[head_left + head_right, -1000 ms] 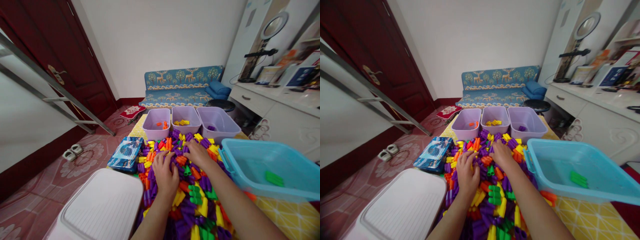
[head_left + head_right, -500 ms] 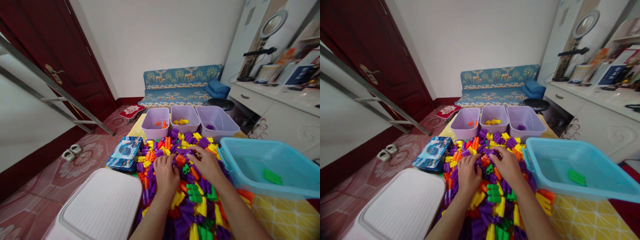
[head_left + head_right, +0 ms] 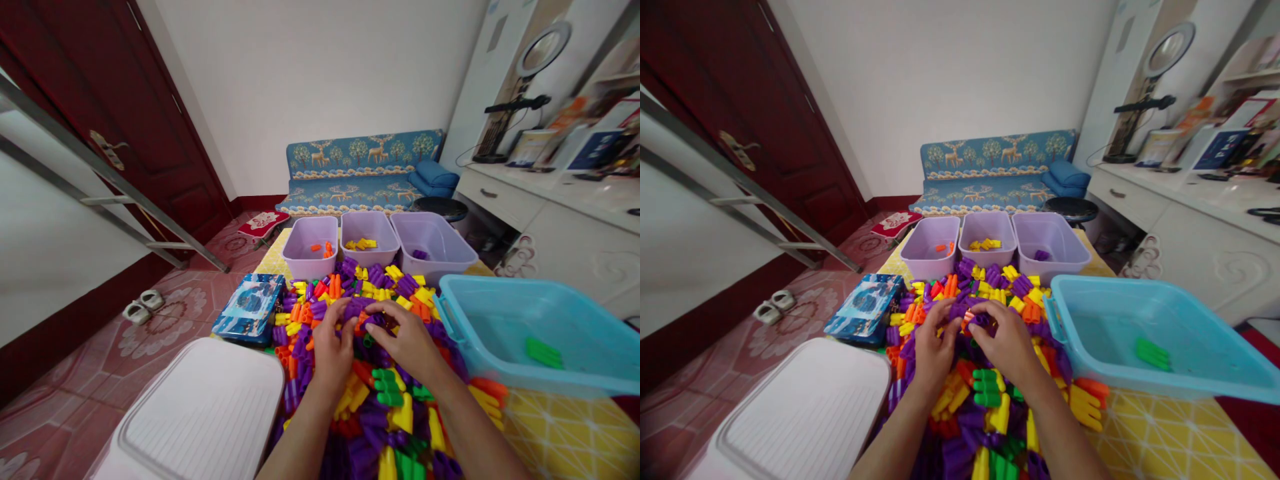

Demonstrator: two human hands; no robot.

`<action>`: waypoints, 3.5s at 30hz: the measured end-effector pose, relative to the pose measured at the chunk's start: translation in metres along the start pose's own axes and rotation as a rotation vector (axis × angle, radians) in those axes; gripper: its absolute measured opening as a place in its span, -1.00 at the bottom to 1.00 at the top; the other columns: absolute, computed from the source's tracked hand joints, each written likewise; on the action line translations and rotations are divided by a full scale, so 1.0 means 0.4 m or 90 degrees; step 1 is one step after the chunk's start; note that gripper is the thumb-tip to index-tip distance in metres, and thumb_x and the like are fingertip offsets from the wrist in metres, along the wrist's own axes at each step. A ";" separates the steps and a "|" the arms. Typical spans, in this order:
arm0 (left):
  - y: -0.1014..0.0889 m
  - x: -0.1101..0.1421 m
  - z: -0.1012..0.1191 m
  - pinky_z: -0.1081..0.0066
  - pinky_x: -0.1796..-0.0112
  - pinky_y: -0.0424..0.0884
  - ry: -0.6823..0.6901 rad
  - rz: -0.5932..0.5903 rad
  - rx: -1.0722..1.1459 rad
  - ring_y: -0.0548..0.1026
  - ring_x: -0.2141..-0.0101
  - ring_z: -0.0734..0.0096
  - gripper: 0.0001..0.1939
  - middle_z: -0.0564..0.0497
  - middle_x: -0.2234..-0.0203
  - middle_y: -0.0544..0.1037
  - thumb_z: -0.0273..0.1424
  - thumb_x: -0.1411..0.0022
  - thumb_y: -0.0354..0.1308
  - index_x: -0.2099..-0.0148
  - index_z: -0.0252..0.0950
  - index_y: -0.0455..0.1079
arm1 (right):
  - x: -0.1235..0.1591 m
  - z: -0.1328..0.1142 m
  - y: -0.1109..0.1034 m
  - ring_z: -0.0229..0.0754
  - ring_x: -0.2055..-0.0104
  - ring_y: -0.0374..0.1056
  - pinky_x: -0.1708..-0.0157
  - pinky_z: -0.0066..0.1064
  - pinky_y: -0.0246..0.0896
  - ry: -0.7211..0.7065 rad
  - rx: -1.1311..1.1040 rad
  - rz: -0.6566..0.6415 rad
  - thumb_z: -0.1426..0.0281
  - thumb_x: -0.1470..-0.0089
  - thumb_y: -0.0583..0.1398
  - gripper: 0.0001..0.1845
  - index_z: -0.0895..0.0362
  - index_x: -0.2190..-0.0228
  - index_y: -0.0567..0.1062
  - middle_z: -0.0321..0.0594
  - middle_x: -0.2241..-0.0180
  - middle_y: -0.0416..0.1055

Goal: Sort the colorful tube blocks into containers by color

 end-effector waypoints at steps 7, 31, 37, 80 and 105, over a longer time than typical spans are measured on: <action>-0.003 0.001 -0.024 0.46 0.38 0.43 -0.061 0.002 0.093 0.51 0.42 0.43 -0.84 -0.01 0.41 0.57 -0.36 -0.19 0.21 0.20 -0.30 0.51 | 0.011 -0.003 0.027 -0.11 0.00 0.39 0.00 -0.27 0.28 0.018 -0.131 -0.047 0.25 -0.09 0.19 -0.64 0.06 0.06 0.46 -0.17 0.03 0.48; 0.021 0.017 0.033 0.28 0.04 0.41 0.078 -0.107 0.011 0.50 0.06 0.27 -0.69 -0.09 0.07 0.55 -0.37 -0.27 0.14 -0.06 -0.21 0.41 | 0.015 0.040 0.031 -0.30 0.57 0.30 0.62 -0.49 0.18 0.136 -0.265 -0.069 0.21 0.01 0.26 -0.62 0.08 0.15 0.42 -0.31 0.41 0.44; 0.017 0.016 0.025 0.28 0.07 0.44 0.059 -0.096 0.045 0.52 0.10 0.28 -0.73 -0.09 0.11 0.58 -0.37 -0.30 0.09 -0.02 -0.22 0.46 | 0.015 0.040 0.028 -0.29 0.50 0.37 0.59 -0.51 0.24 0.141 -0.314 -0.103 0.23 0.01 0.26 -0.59 0.08 0.10 0.43 -0.25 0.32 0.49; 0.002 0.015 0.000 0.35 0.09 0.42 0.031 -0.018 -0.021 0.50 0.12 0.34 -0.75 -0.04 0.12 0.56 -0.44 -0.30 0.08 0.00 -0.21 0.43 | -0.046 0.034 0.007 -0.04 0.16 0.49 0.11 -0.19 0.38 0.101 -0.170 -0.037 0.20 -0.03 0.22 -0.65 0.13 0.19 0.56 -0.10 0.19 0.57; 0.008 0.012 0.000 0.35 0.18 0.42 0.068 -0.022 -0.070 0.51 0.23 0.36 -0.72 -0.01 0.29 0.58 -0.64 -0.18 0.05 0.19 -0.25 0.50 | -0.092 0.076 -0.155 -0.15 0.42 0.49 0.37 -0.33 0.42 0.152 -0.207 0.159 0.31 0.12 0.28 -0.75 0.14 0.33 0.54 -0.20 0.44 0.54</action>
Point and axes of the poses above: each hand's wrist, its own x-axis away from the middle knuckle, its own y-axis out of the palm, z = x × y, the point moved 6 cm from there along -x, towards the middle knuckle
